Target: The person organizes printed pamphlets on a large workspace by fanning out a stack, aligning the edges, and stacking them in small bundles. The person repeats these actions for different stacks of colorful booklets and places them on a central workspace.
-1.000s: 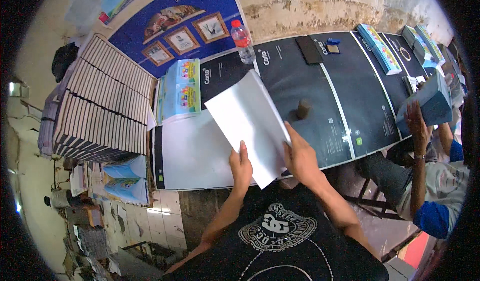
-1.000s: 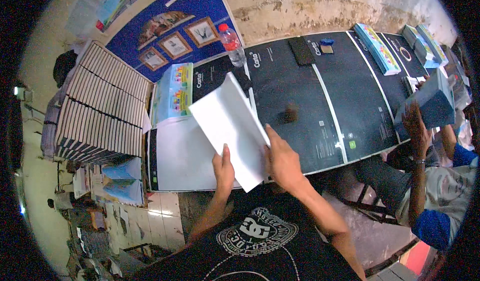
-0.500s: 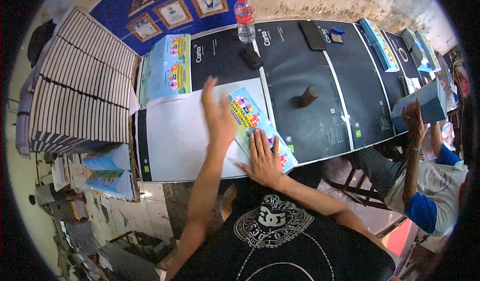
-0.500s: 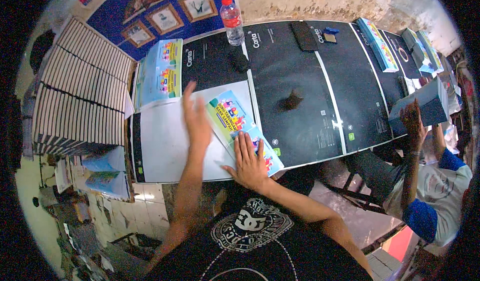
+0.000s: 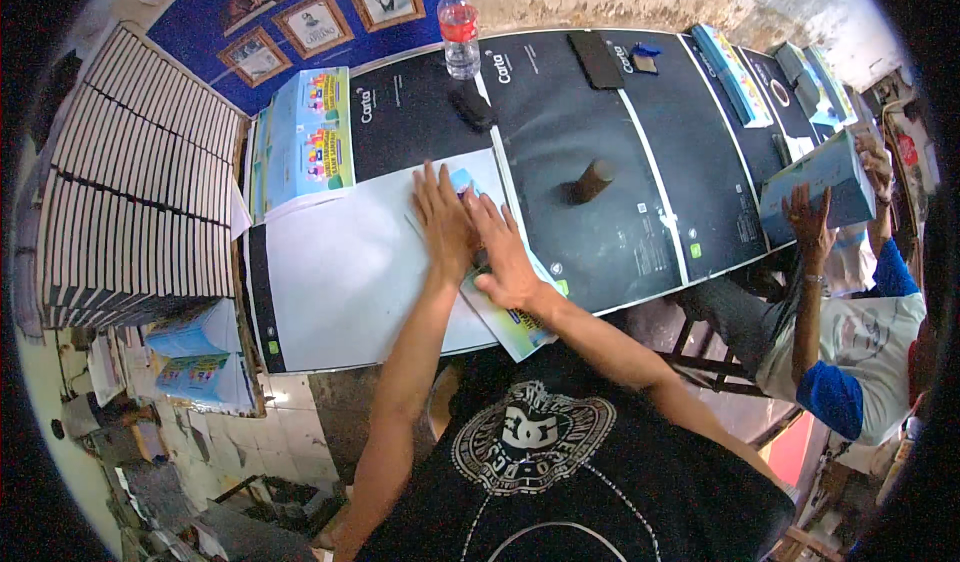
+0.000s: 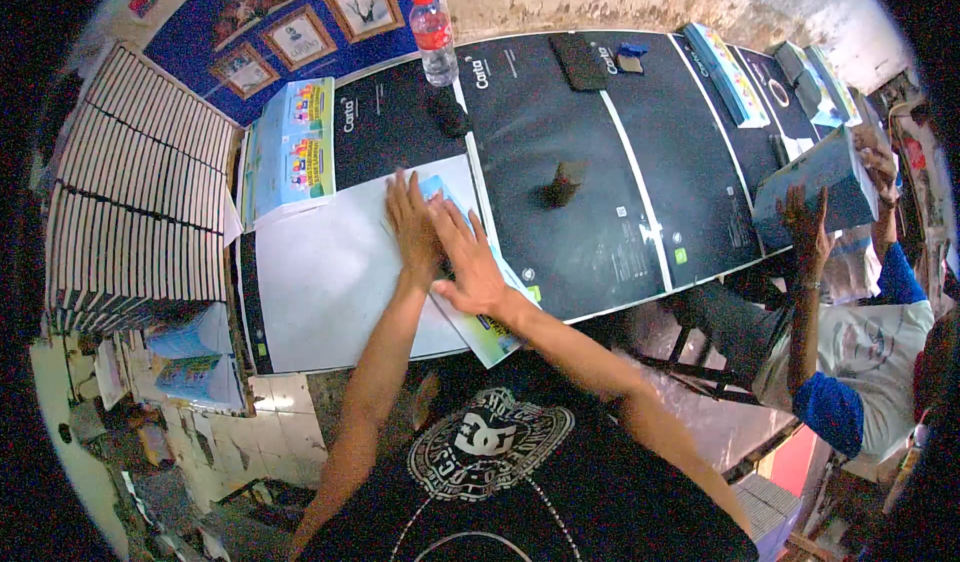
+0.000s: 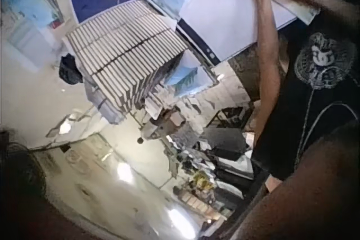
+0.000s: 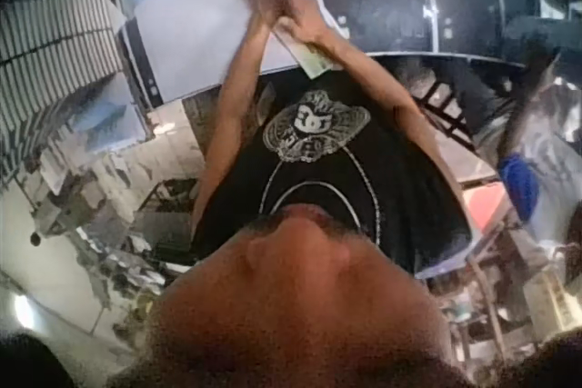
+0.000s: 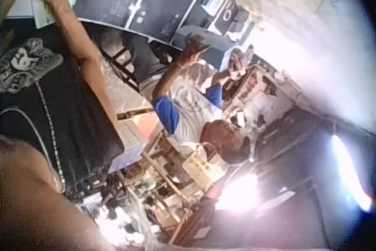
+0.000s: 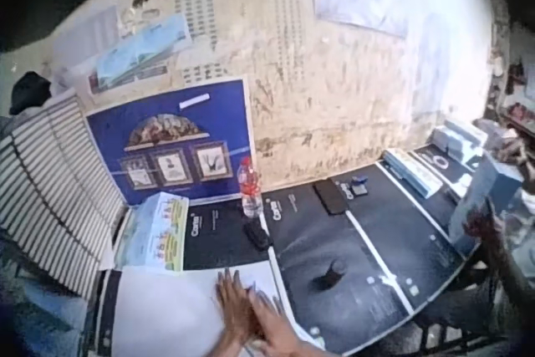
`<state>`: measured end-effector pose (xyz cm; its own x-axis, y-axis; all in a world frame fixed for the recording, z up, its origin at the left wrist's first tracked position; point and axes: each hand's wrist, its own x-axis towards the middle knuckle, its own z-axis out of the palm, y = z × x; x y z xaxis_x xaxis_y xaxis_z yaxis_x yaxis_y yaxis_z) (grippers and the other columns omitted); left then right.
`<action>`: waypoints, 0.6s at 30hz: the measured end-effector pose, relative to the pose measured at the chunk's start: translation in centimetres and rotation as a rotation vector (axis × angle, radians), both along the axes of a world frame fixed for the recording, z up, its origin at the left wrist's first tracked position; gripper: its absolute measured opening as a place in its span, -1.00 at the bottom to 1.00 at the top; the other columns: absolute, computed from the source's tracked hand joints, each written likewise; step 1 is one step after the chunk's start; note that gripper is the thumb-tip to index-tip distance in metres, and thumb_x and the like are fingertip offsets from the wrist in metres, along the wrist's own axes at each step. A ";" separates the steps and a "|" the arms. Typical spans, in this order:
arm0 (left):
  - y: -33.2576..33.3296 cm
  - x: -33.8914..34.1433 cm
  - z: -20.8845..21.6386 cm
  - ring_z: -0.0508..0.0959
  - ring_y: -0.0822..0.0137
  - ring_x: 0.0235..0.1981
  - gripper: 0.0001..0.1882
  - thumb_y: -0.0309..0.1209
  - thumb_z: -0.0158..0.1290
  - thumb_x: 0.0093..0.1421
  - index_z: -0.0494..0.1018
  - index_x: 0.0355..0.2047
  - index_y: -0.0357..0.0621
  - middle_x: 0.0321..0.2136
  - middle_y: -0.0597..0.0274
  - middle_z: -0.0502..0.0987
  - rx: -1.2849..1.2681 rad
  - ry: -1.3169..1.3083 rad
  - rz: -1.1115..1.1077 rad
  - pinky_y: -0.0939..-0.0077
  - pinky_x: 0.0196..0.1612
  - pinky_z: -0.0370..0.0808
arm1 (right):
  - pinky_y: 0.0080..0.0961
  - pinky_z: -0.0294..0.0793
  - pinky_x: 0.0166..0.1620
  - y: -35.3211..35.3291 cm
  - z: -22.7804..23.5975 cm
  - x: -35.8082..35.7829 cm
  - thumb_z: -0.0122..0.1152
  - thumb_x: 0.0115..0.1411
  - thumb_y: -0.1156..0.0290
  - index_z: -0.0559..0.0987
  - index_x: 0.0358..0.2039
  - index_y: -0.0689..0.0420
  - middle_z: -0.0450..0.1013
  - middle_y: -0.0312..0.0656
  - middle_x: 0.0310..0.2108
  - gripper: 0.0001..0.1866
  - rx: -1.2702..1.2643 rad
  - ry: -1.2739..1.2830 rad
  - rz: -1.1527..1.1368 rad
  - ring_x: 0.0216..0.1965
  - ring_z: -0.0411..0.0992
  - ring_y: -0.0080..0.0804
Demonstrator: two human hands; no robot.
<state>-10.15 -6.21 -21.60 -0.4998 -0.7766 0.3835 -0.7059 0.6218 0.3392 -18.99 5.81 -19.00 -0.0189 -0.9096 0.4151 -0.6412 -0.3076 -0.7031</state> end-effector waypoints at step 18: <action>11.0 4.8 3.2 0.23 -0.08 0.14 0.20 -0.20 0.41 0.06 -0.24 0.36 -0.48 0.19 -0.25 0.06 0.301 0.483 0.372 -0.01 0.24 0.20 | -0.19 0.12 0.32 0.5 -0.6 -1.7 -0.47 0.28 -0.51 0.15 0.39 0.23 0.28 0.05 0.21 0.06 -0.191 -0.691 -0.404 0.22 0.25 -0.17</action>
